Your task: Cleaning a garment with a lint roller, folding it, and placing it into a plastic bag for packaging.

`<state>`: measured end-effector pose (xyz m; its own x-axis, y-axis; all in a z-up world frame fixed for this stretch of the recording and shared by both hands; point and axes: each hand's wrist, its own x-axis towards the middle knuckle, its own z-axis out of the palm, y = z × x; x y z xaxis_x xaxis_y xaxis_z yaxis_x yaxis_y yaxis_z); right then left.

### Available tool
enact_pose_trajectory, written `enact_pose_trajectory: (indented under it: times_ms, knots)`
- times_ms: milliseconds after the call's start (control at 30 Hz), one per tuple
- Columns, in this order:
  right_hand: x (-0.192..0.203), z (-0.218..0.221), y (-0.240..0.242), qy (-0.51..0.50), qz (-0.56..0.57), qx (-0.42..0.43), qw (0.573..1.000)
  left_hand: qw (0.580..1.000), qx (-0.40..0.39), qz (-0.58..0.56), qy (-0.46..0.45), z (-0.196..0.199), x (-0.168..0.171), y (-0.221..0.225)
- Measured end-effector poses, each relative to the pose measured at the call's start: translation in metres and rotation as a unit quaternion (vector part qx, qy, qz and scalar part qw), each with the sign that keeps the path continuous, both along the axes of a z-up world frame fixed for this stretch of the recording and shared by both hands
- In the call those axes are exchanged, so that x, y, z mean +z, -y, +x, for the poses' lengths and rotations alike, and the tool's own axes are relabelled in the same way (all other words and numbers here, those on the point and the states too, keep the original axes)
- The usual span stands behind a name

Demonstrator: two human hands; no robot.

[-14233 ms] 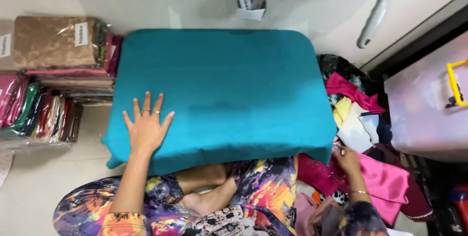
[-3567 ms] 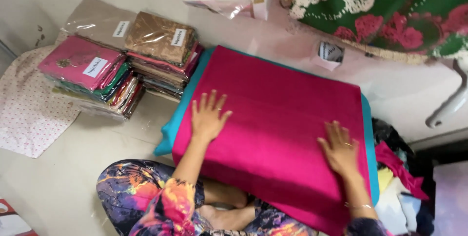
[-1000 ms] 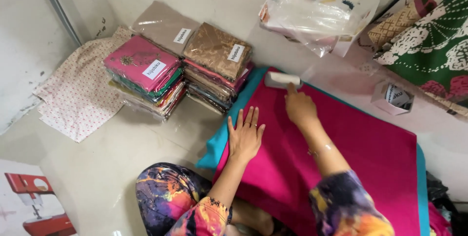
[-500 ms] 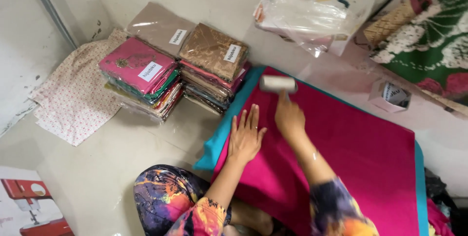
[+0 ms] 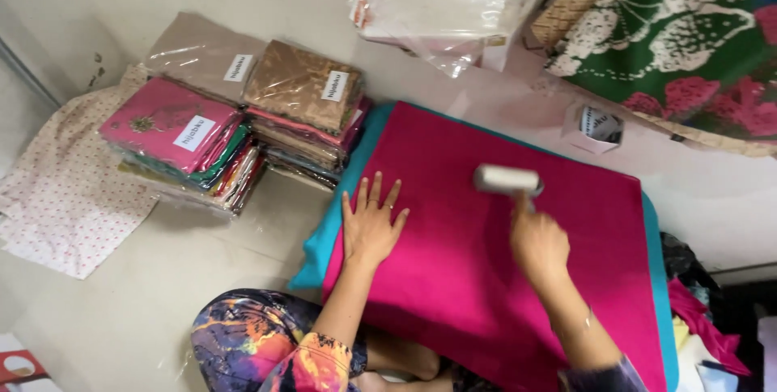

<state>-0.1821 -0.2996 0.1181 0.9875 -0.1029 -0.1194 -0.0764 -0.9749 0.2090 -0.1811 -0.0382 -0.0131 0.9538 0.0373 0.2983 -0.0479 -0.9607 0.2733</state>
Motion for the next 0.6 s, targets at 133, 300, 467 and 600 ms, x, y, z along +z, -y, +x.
enact_pose_trajectory:
  times_ms: [133, 300, 467, 600]
  knots:
    - [-0.032, 0.067, 0.039, 0.069, 0.049, -0.019, 0.996, 0.999, 0.0, 0.004, -0.032, 0.0, 0.003, -0.003]
    - [0.002, 0.022, 0.047, 0.057, 0.065, -0.057, 0.995, 1.0, 0.002, 0.011, -0.026, -0.001, -0.001, -0.005]
    - [0.003, -0.048, 0.08, 0.017, 0.02, -0.123, 0.992, 0.999, 0.002, 0.018, -0.043, -0.001, 0.005, -0.006]
    - [-0.026, -0.015, 0.135, 0.054, 0.024, -0.143, 0.988, 0.998, -0.008, 0.02, -0.056, 0.001, 0.001, -0.011]
